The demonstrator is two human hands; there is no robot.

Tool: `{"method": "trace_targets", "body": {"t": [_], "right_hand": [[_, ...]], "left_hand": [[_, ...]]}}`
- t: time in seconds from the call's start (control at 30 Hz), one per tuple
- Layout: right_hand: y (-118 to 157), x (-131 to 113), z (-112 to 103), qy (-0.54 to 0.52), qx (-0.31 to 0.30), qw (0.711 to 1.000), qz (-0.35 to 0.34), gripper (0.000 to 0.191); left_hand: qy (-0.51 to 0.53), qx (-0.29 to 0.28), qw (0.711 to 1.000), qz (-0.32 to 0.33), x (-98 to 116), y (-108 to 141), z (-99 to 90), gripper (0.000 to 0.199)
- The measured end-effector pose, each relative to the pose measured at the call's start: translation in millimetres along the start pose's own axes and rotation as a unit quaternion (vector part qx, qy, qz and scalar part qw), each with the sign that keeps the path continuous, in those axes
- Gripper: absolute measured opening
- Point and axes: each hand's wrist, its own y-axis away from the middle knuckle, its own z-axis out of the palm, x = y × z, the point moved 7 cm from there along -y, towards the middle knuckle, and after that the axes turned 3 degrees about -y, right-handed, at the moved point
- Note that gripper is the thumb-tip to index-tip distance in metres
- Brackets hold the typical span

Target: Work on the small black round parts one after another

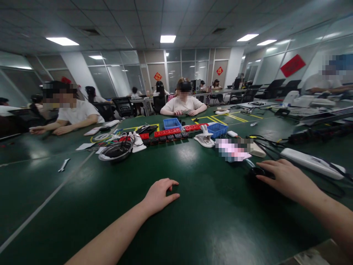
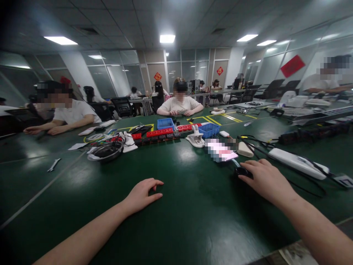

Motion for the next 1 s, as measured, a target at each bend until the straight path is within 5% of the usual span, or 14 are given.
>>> {"method": "trace_targets", "body": {"t": [0.23, 0.63, 0.8, 1.0], "right_hand": [[-15.3, 1.9, 14.4, -0.042, -0.064, 0.996, -0.053, 0.034], [-16.1, 1.9, 16.5, -0.075, -0.076, 0.994, -0.032, 0.031], [-13.2, -29.9, 11.6, -0.07, -0.04, 0.994, -0.067, 0.032], [-21.1, -100.9, 0.3, -0.117, -0.028, 0.986, -0.113, 0.027]], "left_hand": [[0.021, -0.017, 0.999, -0.027, -3.6, -4.5, 2.5, 0.035], [0.017, -0.023, 0.999, -0.039, -8.2, -10.0, 6.4, 0.032], [0.02, -0.016, 0.999, -0.031, -7.1, -9.8, 5.8, 0.031], [0.029, -0.011, 0.999, -0.031, -4.5, -6.5, 2.5, 0.032]]}}
